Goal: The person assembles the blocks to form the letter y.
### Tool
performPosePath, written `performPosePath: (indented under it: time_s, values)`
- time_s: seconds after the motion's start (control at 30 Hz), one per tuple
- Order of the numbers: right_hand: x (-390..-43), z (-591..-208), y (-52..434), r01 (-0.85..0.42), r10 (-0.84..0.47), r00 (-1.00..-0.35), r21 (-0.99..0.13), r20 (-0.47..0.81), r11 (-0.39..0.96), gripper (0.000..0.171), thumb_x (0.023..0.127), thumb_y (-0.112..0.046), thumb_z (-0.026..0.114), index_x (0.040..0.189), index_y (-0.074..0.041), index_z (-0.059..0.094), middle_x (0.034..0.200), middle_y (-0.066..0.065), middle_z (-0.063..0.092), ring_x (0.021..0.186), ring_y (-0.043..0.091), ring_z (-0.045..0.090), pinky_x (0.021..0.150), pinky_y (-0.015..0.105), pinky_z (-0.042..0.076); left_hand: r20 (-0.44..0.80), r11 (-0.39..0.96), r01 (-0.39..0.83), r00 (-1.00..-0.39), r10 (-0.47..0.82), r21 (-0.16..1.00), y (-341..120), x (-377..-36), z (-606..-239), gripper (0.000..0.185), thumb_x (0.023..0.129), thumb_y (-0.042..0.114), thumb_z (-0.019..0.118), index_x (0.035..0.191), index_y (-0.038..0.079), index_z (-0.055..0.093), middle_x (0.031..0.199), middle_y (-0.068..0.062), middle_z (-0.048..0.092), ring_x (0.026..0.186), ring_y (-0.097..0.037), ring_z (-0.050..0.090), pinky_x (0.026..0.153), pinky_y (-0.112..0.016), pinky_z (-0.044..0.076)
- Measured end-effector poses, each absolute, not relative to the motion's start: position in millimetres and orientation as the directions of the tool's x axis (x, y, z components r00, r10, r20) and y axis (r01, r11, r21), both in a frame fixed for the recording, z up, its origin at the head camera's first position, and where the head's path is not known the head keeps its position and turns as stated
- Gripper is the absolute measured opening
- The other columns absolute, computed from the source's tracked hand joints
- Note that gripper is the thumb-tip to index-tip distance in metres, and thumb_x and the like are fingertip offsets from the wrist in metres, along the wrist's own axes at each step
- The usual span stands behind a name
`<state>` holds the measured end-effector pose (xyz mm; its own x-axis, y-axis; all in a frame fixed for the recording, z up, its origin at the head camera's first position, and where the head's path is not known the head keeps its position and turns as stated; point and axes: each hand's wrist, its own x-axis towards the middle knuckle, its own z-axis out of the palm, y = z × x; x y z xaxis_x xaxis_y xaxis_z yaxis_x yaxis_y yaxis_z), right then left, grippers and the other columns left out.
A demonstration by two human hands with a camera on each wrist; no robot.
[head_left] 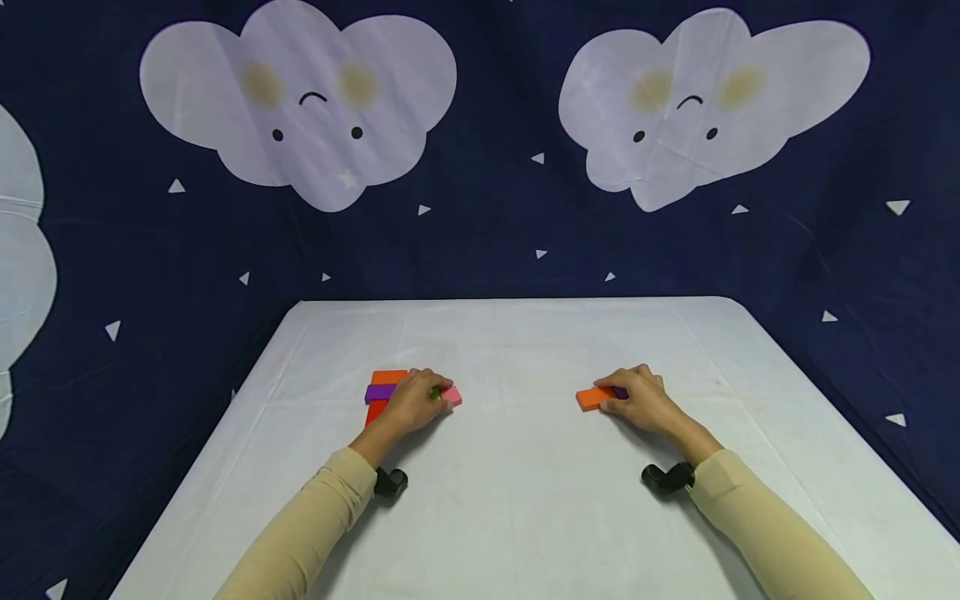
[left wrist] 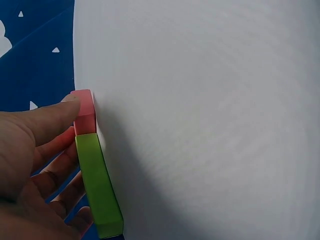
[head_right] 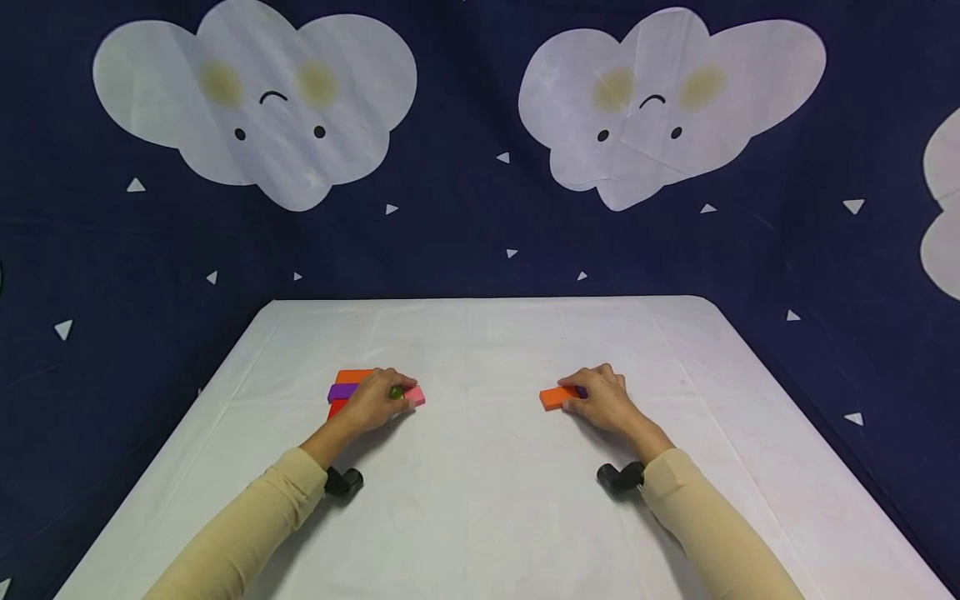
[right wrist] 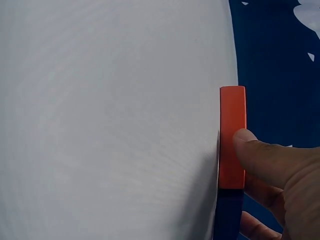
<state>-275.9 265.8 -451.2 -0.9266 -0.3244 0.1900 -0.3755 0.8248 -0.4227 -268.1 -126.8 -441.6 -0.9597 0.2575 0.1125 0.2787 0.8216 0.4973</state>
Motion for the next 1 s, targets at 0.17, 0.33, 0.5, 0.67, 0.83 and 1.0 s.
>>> performPosePath:
  time_s: [0.17,0.33,0.5,0.67,0.83,1.0]
  values:
    - [-276.6,-452.0,265.8,-0.372,-0.322,-0.928,-0.424,0.186,0.826,0.035,0.079,-0.02,0.074,0.113,-0.012,0.069,0.116,0.014,0.066,0.105,0.031,0.046,0.083,0.042,0.027,0.119,0.822,0.288,-0.957,0.265,0.492,-127.4,-267.8,-441.8,0.035,0.078,0.016,0.074,0.112,0.01,0.069,0.104,-0.005,0.066,0.101,-0.022,0.052,0.092,-0.038,0.04]
    - [-277.4,-453.3,265.1,-0.386,-0.334,-0.922,-0.418,0.194,0.823,0.033,0.078,-0.021,0.074,0.11,-0.013,0.07,0.115,0.012,0.066,0.106,0.031,0.045,0.084,0.042,0.026,0.12,0.816,0.292,-0.956,0.269,0.499,-126.6,-267.2,-441.4,0.033,0.079,0.015,0.073,0.111,0.009,0.069,0.104,-0.006,0.066,0.102,-0.023,0.052,0.094,-0.039,0.04]
    - [-278.6,-453.3,263.6,-0.415,-0.358,-0.91,-0.422,0.21,0.806,0.031,0.078,-0.022,0.075,0.108,-0.014,0.071,0.114,0.01,0.067,0.106,0.029,0.045,0.084,0.039,0.024,0.148,0.808,0.312,-0.95,0.275,0.499,-125.7,-266.2,-440.0,0.033,0.08,0.016,0.073,0.111,0.009,0.068,0.103,-0.006,0.066,0.102,-0.022,0.052,0.094,-0.039,0.04]
    - [-277.7,-452.2,261.5,-0.423,-0.364,-0.906,-0.439,0.215,0.793,0.03,0.079,-0.021,0.074,0.107,-0.015,0.07,0.112,0.009,0.068,0.107,0.027,0.044,0.084,0.038,0.024,0.16,0.788,0.311,-0.95,0.266,0.532,-121.8,-262.4,-435.2,0.032,0.08,0.015,0.073,0.111,0.009,0.069,0.102,-0.005,0.066,0.101,-0.021,0.052,0.09,-0.037,0.042]
    - [-275.9,-450.1,258.4,-0.421,-0.363,-0.907,-0.454,0.213,0.785,0.029,0.079,-0.02,0.074,0.107,-0.015,0.07,0.111,0.008,0.068,0.107,0.027,0.045,0.085,0.038,0.024,0.167,0.752,0.312,-0.95,0.265,0.58,-116.4,-257.7,-430.9,0.032,0.08,0.011,0.072,0.111,0.008,0.069,0.103,-0.005,0.068,0.1,-0.023,0.052,0.087,-0.035,0.042]
    - [-273.4,-447.5,254.1,-0.413,-0.363,-0.911,-0.476,0.197,0.777,0.029,0.079,-0.02,0.073,0.108,-0.015,0.07,0.11,0.007,0.067,0.106,0.026,0.045,0.086,0.038,0.024,0.159,0.717,0.307,-0.95,0.268,0.626,-111.3,-251.5,-428.8,0.032,0.08,0.011,0.072,0.111,0.007,0.069,0.101,-0.005,0.067,0.098,-0.024,0.052,0.083,-0.033,0.041]
